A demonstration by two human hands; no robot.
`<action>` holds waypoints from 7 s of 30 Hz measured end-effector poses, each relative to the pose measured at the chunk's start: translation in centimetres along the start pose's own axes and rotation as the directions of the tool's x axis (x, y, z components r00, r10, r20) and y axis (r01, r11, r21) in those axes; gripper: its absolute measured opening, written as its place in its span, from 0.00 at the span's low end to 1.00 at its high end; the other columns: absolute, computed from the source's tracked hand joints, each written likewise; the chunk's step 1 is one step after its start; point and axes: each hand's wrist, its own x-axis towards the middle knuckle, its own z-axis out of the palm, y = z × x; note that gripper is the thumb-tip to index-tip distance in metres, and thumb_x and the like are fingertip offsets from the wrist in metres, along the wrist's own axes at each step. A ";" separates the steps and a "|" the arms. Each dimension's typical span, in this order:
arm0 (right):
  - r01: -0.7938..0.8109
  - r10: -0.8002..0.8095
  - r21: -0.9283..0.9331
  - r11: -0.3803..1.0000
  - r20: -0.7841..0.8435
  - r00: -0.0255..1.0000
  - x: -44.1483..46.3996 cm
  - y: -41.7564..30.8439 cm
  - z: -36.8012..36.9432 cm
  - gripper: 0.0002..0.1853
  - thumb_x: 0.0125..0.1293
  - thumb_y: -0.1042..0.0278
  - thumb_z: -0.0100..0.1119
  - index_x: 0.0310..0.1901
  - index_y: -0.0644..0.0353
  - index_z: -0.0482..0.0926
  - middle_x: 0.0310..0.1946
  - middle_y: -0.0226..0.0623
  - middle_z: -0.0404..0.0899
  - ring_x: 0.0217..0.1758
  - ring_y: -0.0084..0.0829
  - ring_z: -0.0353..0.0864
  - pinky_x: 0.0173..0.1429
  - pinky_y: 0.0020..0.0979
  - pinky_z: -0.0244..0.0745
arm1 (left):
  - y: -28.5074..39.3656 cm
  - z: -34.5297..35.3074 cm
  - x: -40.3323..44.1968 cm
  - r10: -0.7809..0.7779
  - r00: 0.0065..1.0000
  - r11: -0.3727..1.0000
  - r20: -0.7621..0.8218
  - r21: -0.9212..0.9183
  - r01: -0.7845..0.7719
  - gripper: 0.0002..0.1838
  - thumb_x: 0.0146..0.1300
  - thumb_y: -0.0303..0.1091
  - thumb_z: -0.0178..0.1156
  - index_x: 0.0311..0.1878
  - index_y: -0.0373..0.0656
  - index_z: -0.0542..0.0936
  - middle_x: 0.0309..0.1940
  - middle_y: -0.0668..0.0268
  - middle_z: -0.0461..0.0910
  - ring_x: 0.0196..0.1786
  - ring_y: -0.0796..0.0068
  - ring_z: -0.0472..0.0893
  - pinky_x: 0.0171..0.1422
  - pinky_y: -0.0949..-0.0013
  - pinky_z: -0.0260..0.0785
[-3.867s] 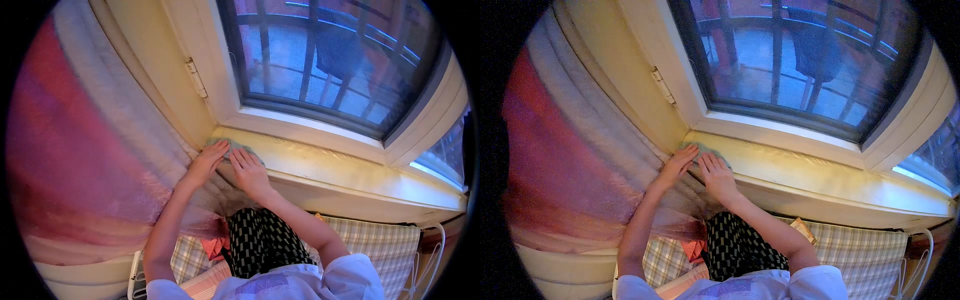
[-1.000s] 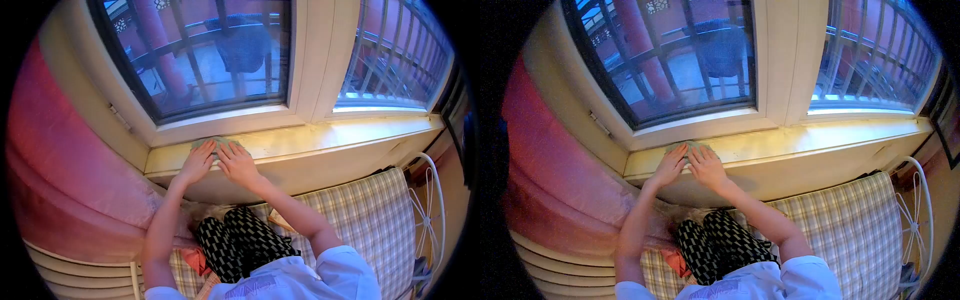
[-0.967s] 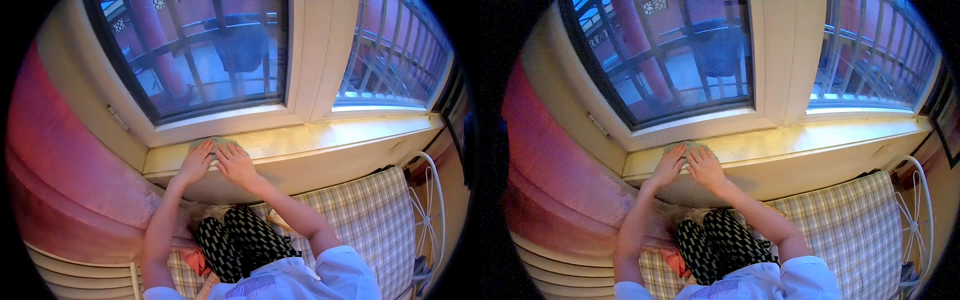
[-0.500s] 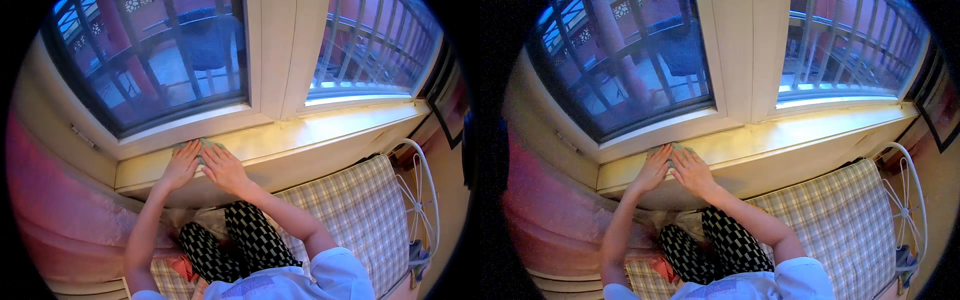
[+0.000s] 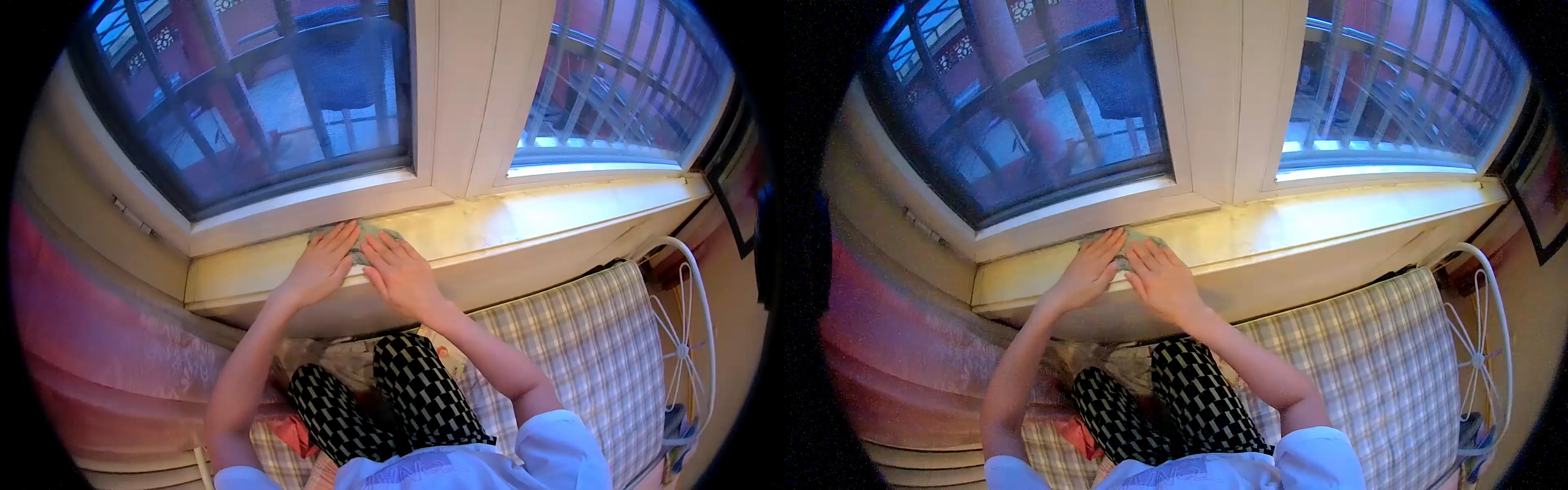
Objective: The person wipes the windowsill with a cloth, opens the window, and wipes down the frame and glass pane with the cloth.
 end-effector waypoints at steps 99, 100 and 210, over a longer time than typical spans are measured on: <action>-0.268 0.278 -0.135 0.954 0.068 0.958 -5.6 12.4 -9.7 0.24 0.73 0.55 0.47 0.63 0.62 0.71 0.65 0.43 0.71 0.70 0.42 0.67 0.72 0.42 0.60 | 11.3 6.6 14.3 0.248 0.961 0.963 -0.120 -0.072 -0.258 0.30 0.74 0.43 0.41 0.73 0.36 0.57 0.75 0.55 0.55 0.77 0.57 0.53 0.78 0.54 0.45; -0.261 0.272 -0.131 0.956 0.072 0.960 -5.7 12.6 -9.7 0.24 0.73 0.55 0.47 0.63 0.62 0.71 0.65 0.43 0.71 0.70 0.42 0.67 0.72 0.42 0.60 | 11.5 6.8 14.4 0.240 0.963 0.966 -0.122 -0.073 -0.250 0.30 0.74 0.43 0.41 0.73 0.36 0.57 0.75 0.55 0.55 0.77 0.57 0.53 0.78 0.54 0.45; -0.143 0.121 0.024 0.989 0.401 0.908 -4.5 20.7 -13.3 0.22 0.75 0.61 0.43 0.67 0.58 0.68 0.69 0.37 0.66 0.74 0.39 0.60 0.75 0.38 0.58 | 13.4 5.9 14.3 0.210 0.978 0.978 -0.010 0.014 -0.210 0.29 0.76 0.45 0.36 0.75 0.43 0.57 0.76 0.55 0.53 0.78 0.56 0.51 0.79 0.54 0.43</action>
